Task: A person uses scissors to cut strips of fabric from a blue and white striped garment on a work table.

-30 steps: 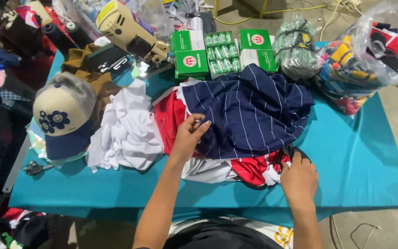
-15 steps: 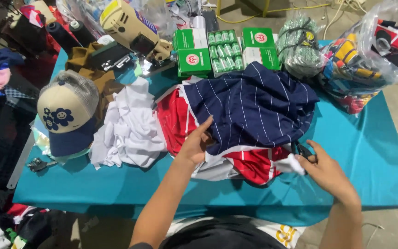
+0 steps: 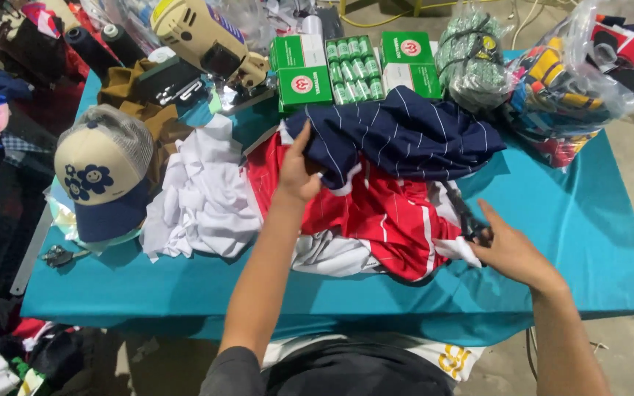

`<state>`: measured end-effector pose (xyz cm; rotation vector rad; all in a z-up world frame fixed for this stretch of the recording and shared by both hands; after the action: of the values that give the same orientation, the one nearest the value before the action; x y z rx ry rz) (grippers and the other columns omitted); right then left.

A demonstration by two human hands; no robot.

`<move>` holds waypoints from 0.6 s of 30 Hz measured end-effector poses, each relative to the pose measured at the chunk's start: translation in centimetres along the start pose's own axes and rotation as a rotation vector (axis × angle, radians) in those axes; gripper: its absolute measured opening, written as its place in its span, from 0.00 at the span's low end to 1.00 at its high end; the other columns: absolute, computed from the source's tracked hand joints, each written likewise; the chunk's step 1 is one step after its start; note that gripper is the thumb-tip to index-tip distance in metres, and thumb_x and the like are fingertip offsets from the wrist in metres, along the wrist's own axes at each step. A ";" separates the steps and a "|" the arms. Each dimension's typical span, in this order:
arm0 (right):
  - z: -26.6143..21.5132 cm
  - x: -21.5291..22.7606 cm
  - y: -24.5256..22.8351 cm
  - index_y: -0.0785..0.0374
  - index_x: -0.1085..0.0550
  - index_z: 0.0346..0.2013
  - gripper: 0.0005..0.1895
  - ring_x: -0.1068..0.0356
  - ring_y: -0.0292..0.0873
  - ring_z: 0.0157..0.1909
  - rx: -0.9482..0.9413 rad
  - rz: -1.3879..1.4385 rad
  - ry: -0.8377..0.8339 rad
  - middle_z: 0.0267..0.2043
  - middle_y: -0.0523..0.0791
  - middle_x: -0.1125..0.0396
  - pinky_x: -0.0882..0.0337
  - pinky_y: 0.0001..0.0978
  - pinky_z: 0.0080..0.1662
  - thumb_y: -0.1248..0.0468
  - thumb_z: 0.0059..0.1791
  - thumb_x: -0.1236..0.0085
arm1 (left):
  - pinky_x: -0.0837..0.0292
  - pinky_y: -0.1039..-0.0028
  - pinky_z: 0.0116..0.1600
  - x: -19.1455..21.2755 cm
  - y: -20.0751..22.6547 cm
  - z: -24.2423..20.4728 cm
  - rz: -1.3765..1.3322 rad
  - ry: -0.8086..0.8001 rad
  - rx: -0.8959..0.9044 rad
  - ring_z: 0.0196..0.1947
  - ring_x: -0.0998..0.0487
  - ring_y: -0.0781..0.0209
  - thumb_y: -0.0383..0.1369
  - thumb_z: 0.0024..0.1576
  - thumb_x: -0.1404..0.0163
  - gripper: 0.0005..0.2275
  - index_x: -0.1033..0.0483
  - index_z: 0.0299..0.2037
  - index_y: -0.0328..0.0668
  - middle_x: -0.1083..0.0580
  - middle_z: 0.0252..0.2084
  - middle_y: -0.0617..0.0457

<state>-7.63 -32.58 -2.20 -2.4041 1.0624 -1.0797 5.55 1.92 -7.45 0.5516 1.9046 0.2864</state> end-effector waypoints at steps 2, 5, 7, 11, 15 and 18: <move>-0.1 0.7 -0.8 0.52 0.53 0.78 0.50 0.29 0.61 0.56 0.022 -0.371 0.212 0.56 0.51 0.28 0.31 0.50 0.49 0.49 0.44 0.44 | 0.22 0.61 0.55 3.8 -3.5 3.6 -0.051 0.095 0.076 0.46 0.19 0.53 0.44 0.51 0.40 0.20 0.21 0.51 0.46 0.20 0.49 0.48; -0.8 0.1 -1.9 0.49 0.43 0.72 0.46 0.30 0.46 0.37 -0.089 -0.199 0.069 0.53 0.49 0.30 0.35 0.37 0.33 0.45 0.40 0.42 | 0.31 0.54 0.68 5.1 -6.6 3.9 -0.030 0.067 0.196 0.59 0.24 0.46 0.42 0.54 0.44 0.24 0.26 0.59 0.39 0.26 0.60 0.42; 0.6 -0.1 0.1 0.52 0.43 0.73 0.43 0.29 0.49 0.33 -0.053 0.070 0.020 0.43 0.54 0.29 0.32 0.40 0.33 0.57 0.43 0.44 | 0.30 0.54 0.66 2.3 -5.1 0.9 0.053 0.139 0.207 0.59 0.25 0.44 0.44 0.54 0.46 0.26 0.28 0.62 0.39 0.26 0.61 0.41; 8.1 -2.7 12.3 0.78 0.31 0.54 0.21 0.28 0.49 0.38 0.055 0.976 -0.184 0.42 0.54 0.29 0.27 0.40 0.35 0.61 0.54 0.50 | 0.23 0.59 0.60 4.9 -4.8 2.9 0.144 0.078 0.255 0.52 0.21 0.49 0.47 0.58 0.48 0.23 0.25 0.56 0.38 0.23 0.54 0.43; 5.2 -6.2 15.2 0.74 0.29 0.45 0.19 0.32 0.53 0.43 0.179 1.136 -0.317 0.49 0.58 0.32 0.32 0.43 0.37 0.57 0.56 0.57 | 0.23 0.60 0.59 2.0 -2.0 0.5 0.151 -0.023 0.245 0.48 0.19 0.50 0.45 0.59 0.49 0.22 0.24 0.54 0.35 0.21 0.51 0.43; -0.2 -8.7 12.7 0.53 0.34 0.51 0.22 0.34 0.51 0.36 0.426 1.348 -0.573 0.43 0.54 0.37 0.32 0.46 0.32 0.40 0.56 0.55 | 0.30 0.69 0.68 1.2 1.9 -0.3 0.697 -0.001 -0.237 0.61 0.26 0.59 0.39 0.57 0.47 0.24 0.30 0.63 0.37 0.26 0.61 0.50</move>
<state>-18.05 -34.88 -13.21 -1.0405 1.5492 -0.0803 5.34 4.13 -7.42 1.0377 1.5893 0.9447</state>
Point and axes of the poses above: each hand's wrist, its own z-axis towards the middle knuckle, its own x-axis out of the back of the hand, y = z × x, the point moved 6 cm from there along z, towards the middle knuckle
